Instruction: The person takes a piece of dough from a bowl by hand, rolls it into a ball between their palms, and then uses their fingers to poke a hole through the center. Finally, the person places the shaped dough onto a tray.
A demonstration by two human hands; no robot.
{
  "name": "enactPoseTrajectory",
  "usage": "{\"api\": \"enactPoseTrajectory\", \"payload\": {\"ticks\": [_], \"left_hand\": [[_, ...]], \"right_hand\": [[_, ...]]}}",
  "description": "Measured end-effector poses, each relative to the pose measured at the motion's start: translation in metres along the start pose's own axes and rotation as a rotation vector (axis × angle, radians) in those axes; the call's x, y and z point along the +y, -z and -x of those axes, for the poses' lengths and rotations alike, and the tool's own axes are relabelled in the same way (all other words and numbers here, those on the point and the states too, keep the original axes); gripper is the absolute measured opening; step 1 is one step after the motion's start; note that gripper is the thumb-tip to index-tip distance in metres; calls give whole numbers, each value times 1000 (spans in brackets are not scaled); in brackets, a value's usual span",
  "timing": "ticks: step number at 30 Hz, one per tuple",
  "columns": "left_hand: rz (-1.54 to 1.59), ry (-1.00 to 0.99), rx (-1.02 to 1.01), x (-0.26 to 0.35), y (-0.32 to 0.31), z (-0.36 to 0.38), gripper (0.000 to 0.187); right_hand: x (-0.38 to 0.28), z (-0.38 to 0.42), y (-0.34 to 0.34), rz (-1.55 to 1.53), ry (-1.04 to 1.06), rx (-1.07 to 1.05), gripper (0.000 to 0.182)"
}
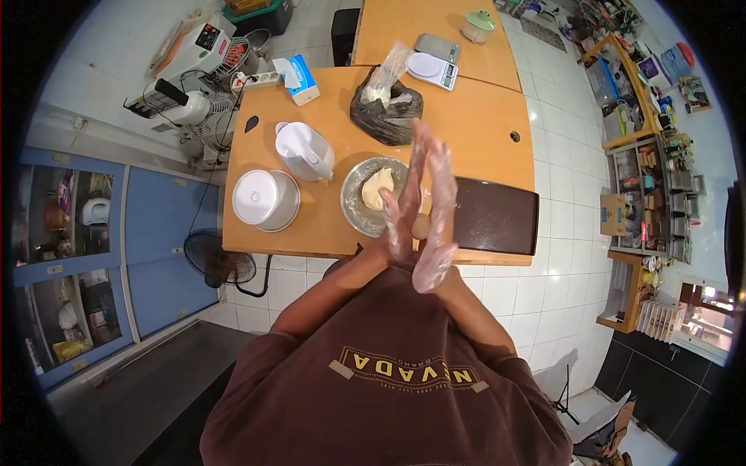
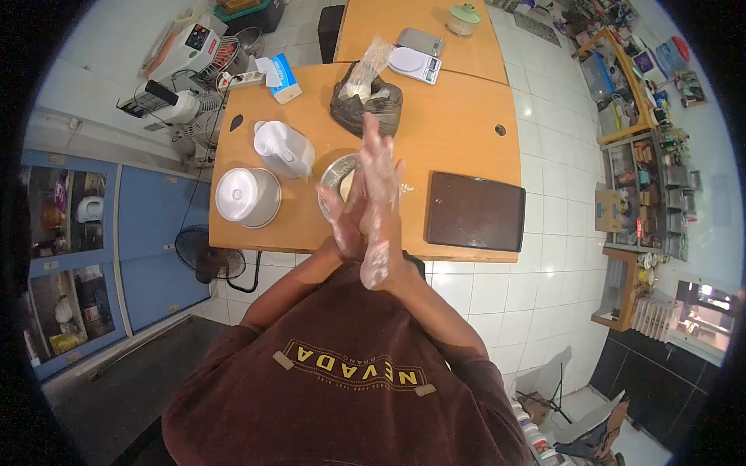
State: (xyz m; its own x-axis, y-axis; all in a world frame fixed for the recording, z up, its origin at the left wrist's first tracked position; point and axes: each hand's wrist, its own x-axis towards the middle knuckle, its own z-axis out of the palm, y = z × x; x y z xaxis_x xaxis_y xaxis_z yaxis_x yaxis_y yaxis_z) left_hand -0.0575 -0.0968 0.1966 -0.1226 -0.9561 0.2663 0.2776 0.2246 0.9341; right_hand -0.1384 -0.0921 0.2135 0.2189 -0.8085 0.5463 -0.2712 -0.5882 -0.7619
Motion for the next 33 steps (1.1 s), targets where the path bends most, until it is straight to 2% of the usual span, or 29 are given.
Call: {"api": "enactPoseTrajectory", "payload": {"ticks": [2, 4, 6, 8, 10, 12, 15, 16, 17, 19, 21, 24, 27, 30, 33], "left_hand": [[-102, -57, -61, 7, -4, 0, 127], [-2, -108, -36, 20, -11, 0, 127], [120, -144, 42, 34, -19, -2, 127], [38, -178, 78, 32, -6, -14, 127], [47, -150, 133, 25, 2, -23, 128], [80, -115, 103, 16, 2, -26, 127], [47, -78, 3, -14, 1, -16, 122], [80, -88, -39, -19, -1, -9, 119], [114, -98, -82, -23, -5, -3, 115], [148, -149, -32, 3, -16, -4, 115], [198, -180, -8, 15, -14, -4, 114], [268, -96, 42, 21, -2, -19, 118], [344, 40, 59, 1, 6, -17, 115], [362, 37, -74, -22, -7, 4, 102], [304, -16, -86, 0, -16, 7, 106]], "right_hand": [[-6, -15, 12, -80, -53, 58, 94], [8, -22, 15, -141, -47, 116, 98], [21, -14, 9, -180, -41, 92, 97], [18, 2, 7, -218, -87, -14, 90], [29, 14, -2, -247, -23, -69, 84], [25, 16, -1, -240, 35, -115, 81], [34, 2, 1, -105, 65, -76, 89], [24, -13, -3, -107, 100, 45, 89], [11, -21, 9, -89, 58, 36, 87], [-14, -36, 31, -50, -24, 16, 82], [25, -18, 19, -134, -45, 17, 81], [14, -3, 11, -125, -141, -98, 82], [20, 10, 0, -114, 78, -61, 84], [8, -6, 3, -18, 37, 1, 88], [22, -31, 22, -36, 99, 121, 88]]}}
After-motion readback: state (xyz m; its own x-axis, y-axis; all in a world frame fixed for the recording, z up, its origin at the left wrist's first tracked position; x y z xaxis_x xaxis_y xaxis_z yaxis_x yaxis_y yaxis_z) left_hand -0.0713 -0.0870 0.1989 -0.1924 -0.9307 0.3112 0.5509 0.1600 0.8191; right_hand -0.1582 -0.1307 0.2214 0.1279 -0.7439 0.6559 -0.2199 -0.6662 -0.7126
